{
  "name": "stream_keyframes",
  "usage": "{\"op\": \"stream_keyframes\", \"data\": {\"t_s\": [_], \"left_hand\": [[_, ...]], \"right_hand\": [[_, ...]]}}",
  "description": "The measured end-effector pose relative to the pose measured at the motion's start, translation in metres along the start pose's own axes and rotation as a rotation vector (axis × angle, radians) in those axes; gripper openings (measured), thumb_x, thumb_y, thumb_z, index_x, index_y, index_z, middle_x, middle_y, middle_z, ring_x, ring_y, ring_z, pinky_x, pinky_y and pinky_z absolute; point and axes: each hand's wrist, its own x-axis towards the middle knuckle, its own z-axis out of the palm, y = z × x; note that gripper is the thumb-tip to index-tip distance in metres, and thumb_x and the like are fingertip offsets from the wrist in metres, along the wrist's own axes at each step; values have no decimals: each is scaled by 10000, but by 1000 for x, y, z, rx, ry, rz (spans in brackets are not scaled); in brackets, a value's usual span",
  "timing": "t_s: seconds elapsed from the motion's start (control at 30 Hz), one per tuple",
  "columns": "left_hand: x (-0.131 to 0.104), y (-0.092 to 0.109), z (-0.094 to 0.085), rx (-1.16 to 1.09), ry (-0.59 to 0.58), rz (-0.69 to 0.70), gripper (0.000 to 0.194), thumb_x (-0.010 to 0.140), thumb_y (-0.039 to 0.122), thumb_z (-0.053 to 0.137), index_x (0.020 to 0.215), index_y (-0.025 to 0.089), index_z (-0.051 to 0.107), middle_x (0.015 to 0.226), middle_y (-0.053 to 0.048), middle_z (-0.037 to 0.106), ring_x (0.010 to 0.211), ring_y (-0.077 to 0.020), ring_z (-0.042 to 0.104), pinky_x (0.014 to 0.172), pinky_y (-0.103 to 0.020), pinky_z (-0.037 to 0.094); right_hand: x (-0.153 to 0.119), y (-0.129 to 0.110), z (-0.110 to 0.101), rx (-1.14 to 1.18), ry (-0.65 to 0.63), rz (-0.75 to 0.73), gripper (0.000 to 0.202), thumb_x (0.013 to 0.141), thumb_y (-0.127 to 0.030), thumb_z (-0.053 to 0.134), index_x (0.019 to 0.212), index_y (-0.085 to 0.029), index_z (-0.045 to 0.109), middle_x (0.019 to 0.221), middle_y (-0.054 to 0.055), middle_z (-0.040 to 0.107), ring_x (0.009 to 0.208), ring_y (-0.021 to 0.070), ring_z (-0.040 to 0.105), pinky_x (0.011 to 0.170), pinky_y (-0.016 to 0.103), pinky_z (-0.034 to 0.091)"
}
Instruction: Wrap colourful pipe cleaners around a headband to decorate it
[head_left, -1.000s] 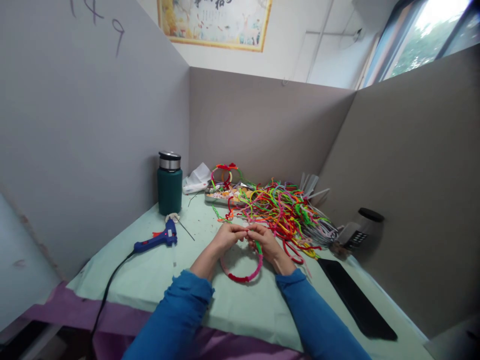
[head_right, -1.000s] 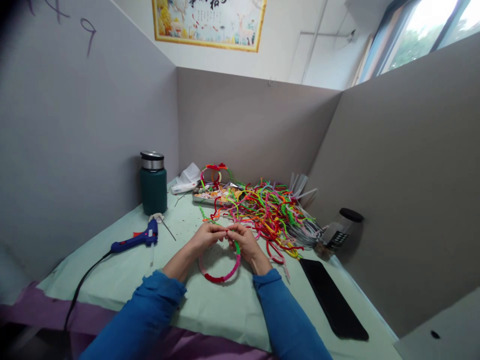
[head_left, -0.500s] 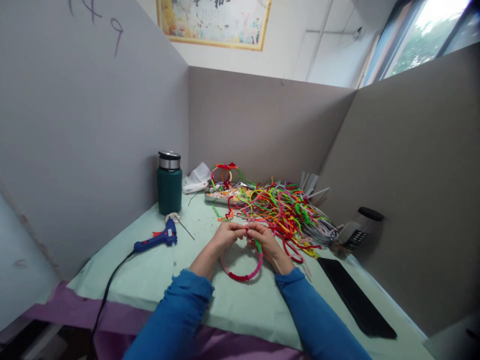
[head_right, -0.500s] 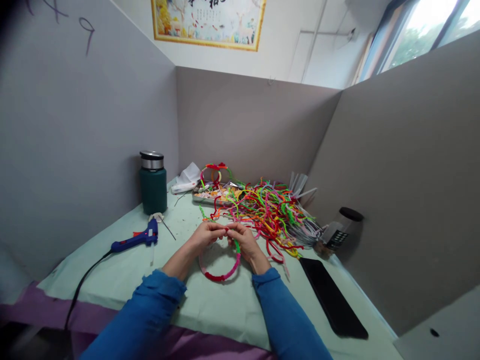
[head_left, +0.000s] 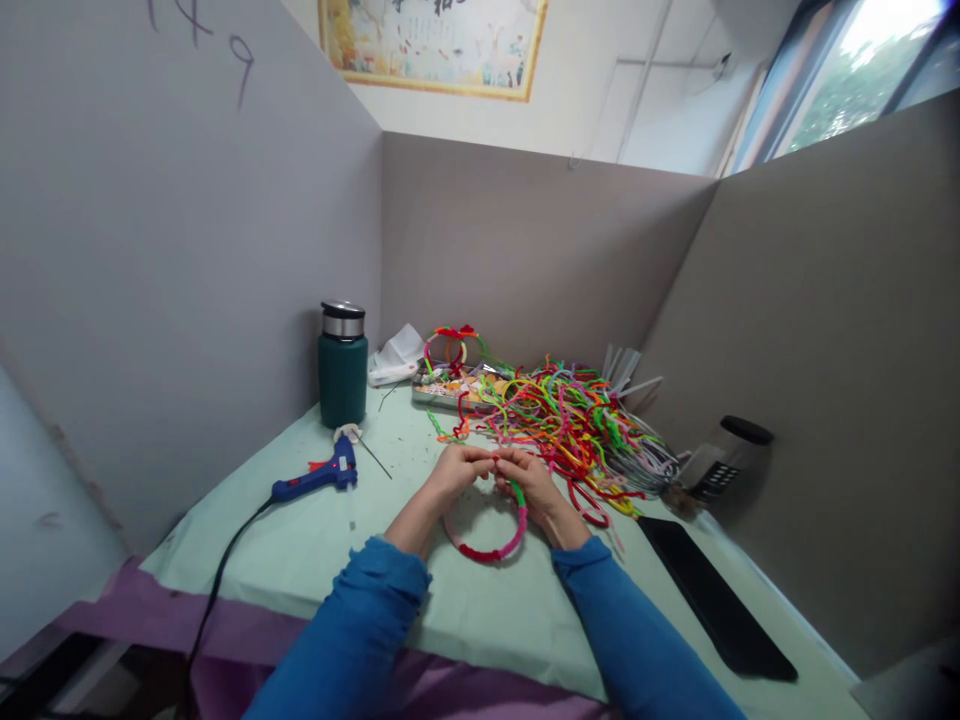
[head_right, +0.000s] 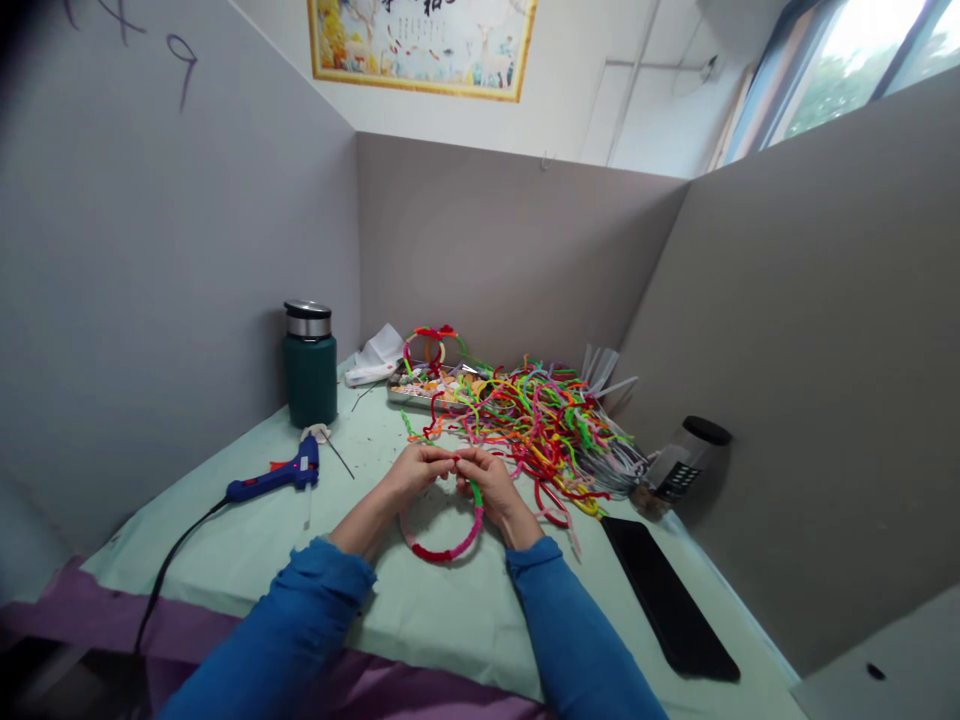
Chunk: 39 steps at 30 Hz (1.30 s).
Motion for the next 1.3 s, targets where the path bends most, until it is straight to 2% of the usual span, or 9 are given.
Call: {"op": "stream_keyframes", "data": {"t_s": [0.17, 0.3, 0.47, 0.6, 0.7, 0.77, 0.93, 1.13, 1.3], "left_hand": [[-1, 2, 2, 25, 21, 21, 211, 675, 243, 614, 797, 90, 692, 572, -9, 574, 503, -77, 440, 489, -201, 304], [-4, 6, 3, -80, 25, -58, 264, 742, 316, 595, 910, 112, 588, 604, 7, 578, 400, -48, 395, 404, -180, 271], [-5, 9, -2, -200, 41, -190, 277, 814, 394, 523, 882, 125, 527, 737, -52, 627, 442, -82, 513, 394, -193, 371], [-4, 4, -6, -272, 40, -246, 394, 795, 508, 534, 887, 125, 524, 724, -55, 621, 426, -82, 505, 406, -213, 403], [-3, -1, -9, -304, 39, -199, 444, 777, 551, 534, 899, 124, 534, 683, -33, 599, 411, -76, 484, 383, -201, 358], [-2, -3, -11, -297, 77, -153, 431, 755, 543, 562, 859, 125, 544, 603, 12, 544, 356, -43, 387, 353, -183, 275], [-2, -1, -16, -240, 157, -158, 429, 711, 549, 591, 779, 126, 568, 470, 86, 374, 322, -13, 173, 352, -203, 104], [-3, 2, -15, -164, 119, -161, 471, 692, 572, 586, 796, 113, 597, 437, 93, 342, 321, -21, 173, 365, -213, 93], [0, -1, -12, -221, 179, -105, 414, 680, 543, 611, 697, 143, 509, 517, 63, 440, 332, -19, 242, 350, -204, 155]], "right_hand": [[0, -2, 5, -20, 8, 22, 328, 635, -371, 759, 886, -182, 666, 662, -17, 584, 477, 81, 483, 453, 216, 411], [0, -2, 2, -37, -25, 24, 367, 660, -353, 746, 970, -180, 655, 641, -29, 563, 466, 67, 461, 427, 195, 375], [5, 3, -8, 43, 115, -27, 297, 643, -367, 756, 832, -173, 634, 604, -43, 533, 463, 58, 445, 414, 180, 358], [9, 2, -8, 141, 226, -116, 295, 595, -349, 781, 748, -187, 588, 597, -52, 513, 471, 67, 443, 414, 189, 363], [9, 0, -6, 220, 290, -146, 293, 569, -313, 787, 744, -199, 582, 603, -49, 520, 486, 85, 463, 422, 208, 370], [8, -1, -6, 232, 275, -99, 287, 567, -305, 781, 749, -201, 584, 617, -37, 539, 496, 100, 481, 434, 226, 386], [6, -1, -7, 46, 172, -27, 262, 670, -421, 708, 777, -206, 603, 640, -15, 568, 483, 115, 470, 445, 251, 384], [2, -1, -6, -427, 151, -215, 305, 698, -469, 676, 606, -182, 633, 499, -18, 496, 458, 110, 396, 421, 234, 256], [5, 0, -7, -353, 196, -179, 322, 686, -472, 680, 577, -177, 610, 519, -10, 510, 459, 111, 403, 431, 239, 273]]}}
